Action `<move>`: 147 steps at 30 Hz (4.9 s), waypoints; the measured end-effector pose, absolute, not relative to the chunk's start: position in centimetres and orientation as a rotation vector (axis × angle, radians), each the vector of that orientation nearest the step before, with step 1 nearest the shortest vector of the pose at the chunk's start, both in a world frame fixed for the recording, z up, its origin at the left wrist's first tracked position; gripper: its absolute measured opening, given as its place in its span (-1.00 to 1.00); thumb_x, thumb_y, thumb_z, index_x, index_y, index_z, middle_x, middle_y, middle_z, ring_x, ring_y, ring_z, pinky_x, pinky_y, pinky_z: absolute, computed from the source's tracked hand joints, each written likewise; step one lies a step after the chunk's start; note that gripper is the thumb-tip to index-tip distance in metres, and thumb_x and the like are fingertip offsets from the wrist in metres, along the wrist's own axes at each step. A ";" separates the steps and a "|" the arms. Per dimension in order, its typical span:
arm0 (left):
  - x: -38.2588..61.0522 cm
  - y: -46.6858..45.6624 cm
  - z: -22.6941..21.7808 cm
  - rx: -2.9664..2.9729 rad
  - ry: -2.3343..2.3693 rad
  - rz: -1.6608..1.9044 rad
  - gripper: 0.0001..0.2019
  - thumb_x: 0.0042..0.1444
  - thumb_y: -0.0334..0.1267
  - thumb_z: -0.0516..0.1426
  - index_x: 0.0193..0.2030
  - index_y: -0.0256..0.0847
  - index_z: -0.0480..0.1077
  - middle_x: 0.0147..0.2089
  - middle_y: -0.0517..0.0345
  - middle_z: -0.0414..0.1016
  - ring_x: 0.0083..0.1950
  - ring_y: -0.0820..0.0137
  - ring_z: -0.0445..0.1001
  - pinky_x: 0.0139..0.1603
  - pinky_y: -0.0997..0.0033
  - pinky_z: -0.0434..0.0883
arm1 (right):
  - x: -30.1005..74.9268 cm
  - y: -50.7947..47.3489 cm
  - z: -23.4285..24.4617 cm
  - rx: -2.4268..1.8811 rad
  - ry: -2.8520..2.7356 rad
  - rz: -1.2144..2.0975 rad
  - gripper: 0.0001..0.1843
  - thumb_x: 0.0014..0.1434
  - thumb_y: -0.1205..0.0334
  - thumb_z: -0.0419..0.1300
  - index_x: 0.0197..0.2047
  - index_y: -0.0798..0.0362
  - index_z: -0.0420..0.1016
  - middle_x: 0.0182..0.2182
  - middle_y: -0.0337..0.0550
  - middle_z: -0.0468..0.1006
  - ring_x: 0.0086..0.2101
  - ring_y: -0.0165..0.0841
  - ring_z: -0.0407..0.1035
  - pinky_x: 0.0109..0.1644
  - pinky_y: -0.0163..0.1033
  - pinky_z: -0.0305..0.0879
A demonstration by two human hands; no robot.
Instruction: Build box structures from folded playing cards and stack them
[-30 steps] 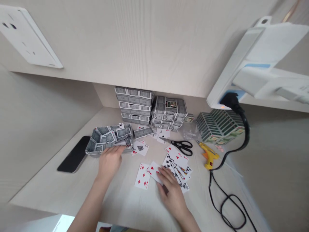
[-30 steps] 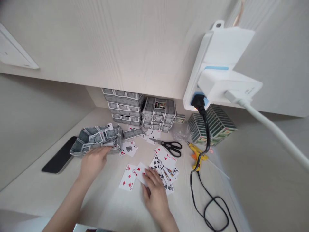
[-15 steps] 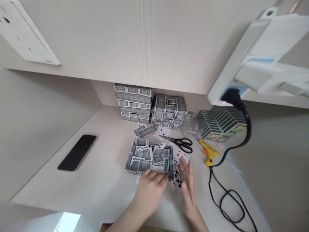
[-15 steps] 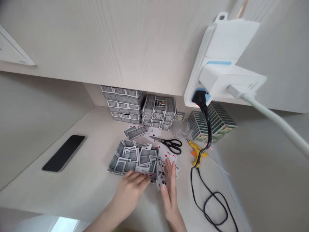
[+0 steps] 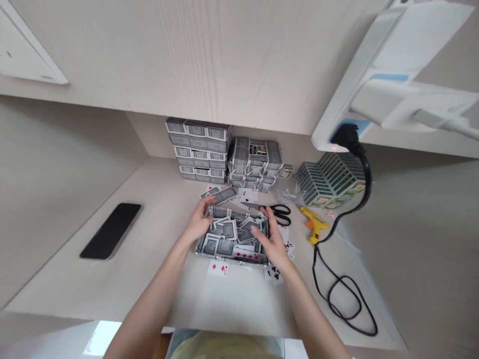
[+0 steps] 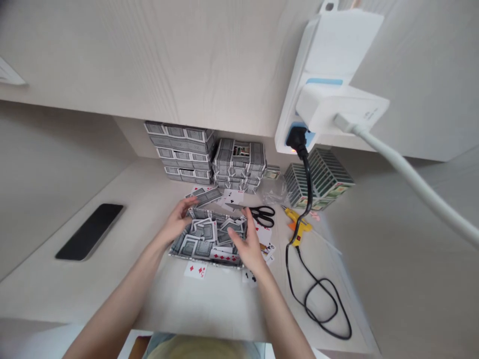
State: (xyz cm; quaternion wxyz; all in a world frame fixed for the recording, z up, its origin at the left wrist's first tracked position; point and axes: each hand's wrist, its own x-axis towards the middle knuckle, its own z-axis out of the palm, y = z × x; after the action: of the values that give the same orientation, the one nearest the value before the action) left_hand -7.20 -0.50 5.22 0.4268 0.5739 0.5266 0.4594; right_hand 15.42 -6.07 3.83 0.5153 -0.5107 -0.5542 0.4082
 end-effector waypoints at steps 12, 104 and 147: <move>-6.0 1.6 3.7 1.449 1.339 1.084 -0.51 -0.25 -0.49 -0.09 -0.10 -0.25 0.33 -0.26 0.14 0.43 -0.21 0.33 0.41 -0.08 0.22 0.34 | 15.5 3.2 4.7 -1.258 -1.616 1.043 -0.71 0.05 0.04 0.10 -0.30 0.06 0.51 -0.26 -0.14 0.53 -0.19 -0.28 0.37 -0.04 -0.21 0.17; -3.0 -2.6 8.2 2.207 1.314 0.067 -0.38 -0.19 -0.17 0.25 0.11 -0.04 0.28 0.01 0.03 0.37 0.00 0.18 0.38 -0.02 0.35 0.29 | 16.6 -0.5 2.4 -0.963 -0.977 1.442 -0.74 -0.05 0.04 0.25 -0.28 -0.04 0.55 -0.39 -0.22 0.54 -0.37 -0.29 0.39 -0.27 -0.21 0.24; -8.0 -5.5 8.3 1.773 1.901 0.532 -0.56 0.07 -0.24 -0.05 0.13 -0.17 0.20 -0.44 0.21 0.46 -0.49 0.40 0.40 -0.37 0.43 0.33 | 16.4 -0.3 2.6 -0.988 -0.923 1.547 -0.66 -0.04 -0.04 0.22 -0.26 -0.02 0.53 -0.33 -0.19 0.56 -0.33 -0.25 0.41 -0.25 -0.20 0.28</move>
State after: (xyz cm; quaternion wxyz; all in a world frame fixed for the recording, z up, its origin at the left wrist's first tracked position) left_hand -8.04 -5.54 8.28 0.2417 0.6484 0.6952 0.1946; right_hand 16.44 -0.28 2.57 0.5172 -0.4117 -0.3843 0.6444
